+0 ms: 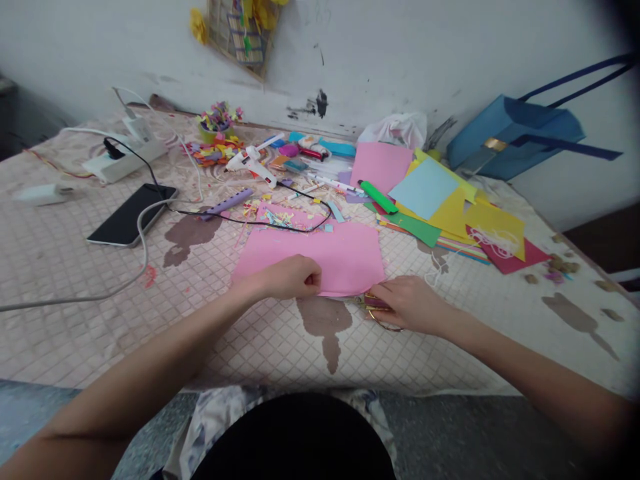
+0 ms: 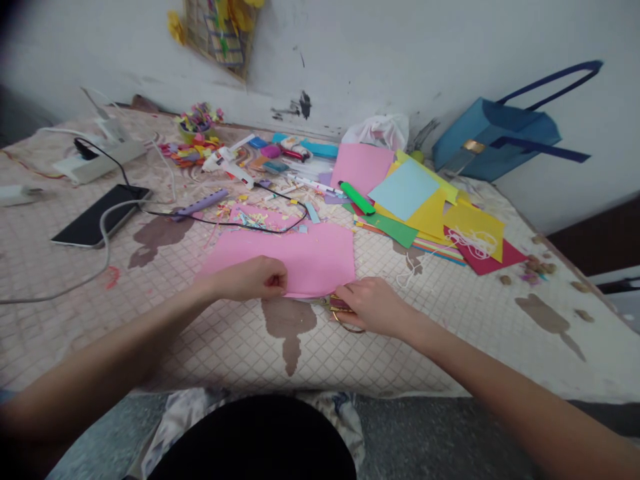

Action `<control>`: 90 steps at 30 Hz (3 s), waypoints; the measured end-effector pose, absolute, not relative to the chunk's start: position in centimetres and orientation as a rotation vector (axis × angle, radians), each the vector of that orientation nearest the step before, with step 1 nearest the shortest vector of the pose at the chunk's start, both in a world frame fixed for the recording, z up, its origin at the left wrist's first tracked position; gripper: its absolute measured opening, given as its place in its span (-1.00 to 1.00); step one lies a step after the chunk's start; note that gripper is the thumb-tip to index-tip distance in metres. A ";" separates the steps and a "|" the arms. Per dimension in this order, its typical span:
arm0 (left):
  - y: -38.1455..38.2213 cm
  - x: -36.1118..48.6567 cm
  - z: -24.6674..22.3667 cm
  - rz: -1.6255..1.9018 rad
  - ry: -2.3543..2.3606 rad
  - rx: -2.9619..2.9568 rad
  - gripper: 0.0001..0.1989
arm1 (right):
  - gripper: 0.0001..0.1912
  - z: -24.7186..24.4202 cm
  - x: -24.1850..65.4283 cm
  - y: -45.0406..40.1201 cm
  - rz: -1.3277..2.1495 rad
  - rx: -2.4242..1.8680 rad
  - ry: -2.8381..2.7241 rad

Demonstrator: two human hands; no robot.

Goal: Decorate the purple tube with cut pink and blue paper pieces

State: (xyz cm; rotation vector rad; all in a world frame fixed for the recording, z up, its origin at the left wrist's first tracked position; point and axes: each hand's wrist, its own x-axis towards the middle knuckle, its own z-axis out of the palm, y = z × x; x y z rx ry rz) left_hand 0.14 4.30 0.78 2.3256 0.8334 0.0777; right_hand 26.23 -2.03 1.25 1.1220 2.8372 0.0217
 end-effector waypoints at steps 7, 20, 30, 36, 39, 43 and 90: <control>4.3 0.0 0.8 0.092 0.821 2.324 -0.86 | -0.74 0.7 26.6 -1.8 0.039 1.103 2.854; 4.3 0.0 0.6 0.097 0.811 2.312 -0.85 | -0.71 1.3 25.5 -1.7 0.021 1.102 2.856; 4.1 -0.3 1.2 0.076 0.869 2.304 -0.88 | -0.71 0.8 25.8 -1.5 0.097 1.074 2.852; 4.0 -0.9 1.1 0.078 0.904 2.298 -0.89 | -0.74 1.4 25.4 -1.7 0.022 1.136 2.851; 4.1 -0.9 1.0 0.084 0.899 2.308 -0.89 | -0.76 1.5 25.0 -1.7 0.030 1.149 2.840; 4.2 -0.9 0.8 0.090 0.883 2.308 -0.88 | -0.75 1.5 24.7 -1.6 0.040 1.136 2.841; 4.1 -2.3 0.8 0.124 0.913 2.314 -0.88 | -0.74 1.3 23.5 -1.1 0.034 1.137 2.834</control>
